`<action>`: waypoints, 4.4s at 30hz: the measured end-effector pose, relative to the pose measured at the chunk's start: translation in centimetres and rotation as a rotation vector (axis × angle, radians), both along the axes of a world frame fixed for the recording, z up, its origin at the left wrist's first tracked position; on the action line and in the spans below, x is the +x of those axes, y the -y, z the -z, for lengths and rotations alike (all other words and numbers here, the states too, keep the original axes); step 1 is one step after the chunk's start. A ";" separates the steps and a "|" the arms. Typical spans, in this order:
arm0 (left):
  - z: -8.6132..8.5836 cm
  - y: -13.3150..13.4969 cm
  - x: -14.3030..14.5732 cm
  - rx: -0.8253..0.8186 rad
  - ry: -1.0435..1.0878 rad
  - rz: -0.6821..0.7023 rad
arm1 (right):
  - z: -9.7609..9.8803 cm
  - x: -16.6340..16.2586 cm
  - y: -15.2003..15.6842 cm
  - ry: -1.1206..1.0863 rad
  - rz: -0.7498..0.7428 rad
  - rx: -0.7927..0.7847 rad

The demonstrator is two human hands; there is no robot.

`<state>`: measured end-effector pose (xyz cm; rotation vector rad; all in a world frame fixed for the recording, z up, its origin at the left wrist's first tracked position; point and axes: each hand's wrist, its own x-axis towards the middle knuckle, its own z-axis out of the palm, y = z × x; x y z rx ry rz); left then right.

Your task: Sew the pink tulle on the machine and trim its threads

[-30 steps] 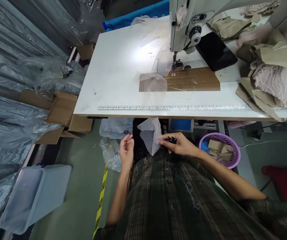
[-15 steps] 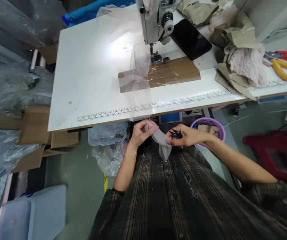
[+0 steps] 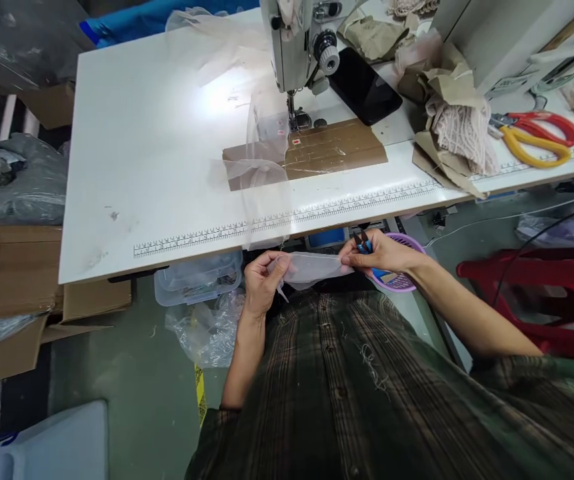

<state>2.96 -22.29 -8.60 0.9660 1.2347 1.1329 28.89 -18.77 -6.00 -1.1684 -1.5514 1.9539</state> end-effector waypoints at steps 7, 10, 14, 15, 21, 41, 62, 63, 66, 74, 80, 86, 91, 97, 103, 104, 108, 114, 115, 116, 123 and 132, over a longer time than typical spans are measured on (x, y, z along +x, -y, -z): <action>-0.8 0.8 -0.2 0.050 -0.116 0.040 | -0.6 -0.6 0.7 0.205 -0.052 0.066; -1.4 1.2 -0.4 0.040 -0.189 0.111 | -0.9 -1.6 0.7 0.327 -0.080 0.197; -1.9 1.6 -1.0 0.062 -0.266 0.144 | -0.6 -4.1 0.7 0.266 -0.086 0.364; -2.0 1.8 -1.2 0.072 -0.287 0.150 | -0.5 -4.8 0.7 0.224 -0.099 0.379; -2.7 3.0 -2.2 0.099 -0.339 0.134 | 0.1 -7.8 0.6 0.153 -0.133 0.425; -2.6 3.5 -2.9 0.005 -0.262 0.106 | 0.8 -10.2 1.5 0.152 -0.161 0.595; 9.8 -0.3 -7.8 0.175 -0.909 0.011 | 3.3 -11.8 1.6 0.038 0.353 0.431; 9.1 0.2 -7.6 0.211 -0.911 -0.009 | 2.9 -12.1 1.5 -0.005 0.352 0.384; 5.6 1.9 -7.1 0.332 -0.909 -0.054 | 2.5 -12.9 1.4 -0.087 0.393 0.258; -7.0 2.2 -5.8 1.083 -0.950 0.040 | 0.0 -11.9 2.8 -0.165 0.300 0.467; -11.8 -1.7 -3.0 0.871 -0.743 0.610 | -3.9 -7.8 4.5 -0.197 -0.191 0.781; -12.3 -4.8 0.4 0.677 -0.515 1.119 | -6.4 -4.1 5.2 -0.010 -0.105 0.648; -11.8 -5.6 1.0 0.382 -0.557 1.040 | -6.0 -3.2 3.8 0.087 0.285 0.547; -9.9 -5.2 1.0 0.001 -0.090 0.844 | -4.2 -4.1 2.0 -0.088 0.376 0.307; -8.4 -4.3 0.1 -0.064 -0.077 0.758 | -3.6 -4.3 1.6 -0.097 0.322 0.313; -8.3 -4.3 0.1 -0.050 -0.081 0.725 | -3.5 -4.3 1.5 -0.096 0.318 0.311; -8.2 -4.2 -0.2 -0.024 -0.092 0.663 | -3.0 -4.3 1.4 -0.103 0.352 0.240; -7.8 -3.9 -0.3 0.087 -0.151 0.632 | -2.5 -4.3 1.3 -0.102 0.370 0.251; -7.7 -3.8 -0.2 0.126 -0.164 0.608 | -2.4 -4.2 1.3 -0.099 0.365 0.264; -7.7 -3.7 -0.2 0.160 -0.164 0.582 | -2.3 -4.2 1.3 -0.094 0.359 0.277; -7.7 -2.9 0.4 0.079 -0.085 0.461 | -2.4 -4.0 1.7 -0.083 0.262 0.287; -7.7 -2.7 0.4 0.058 -0.177 0.440 | -2.8 -4.5 1.8 -0.063 0.234 0.373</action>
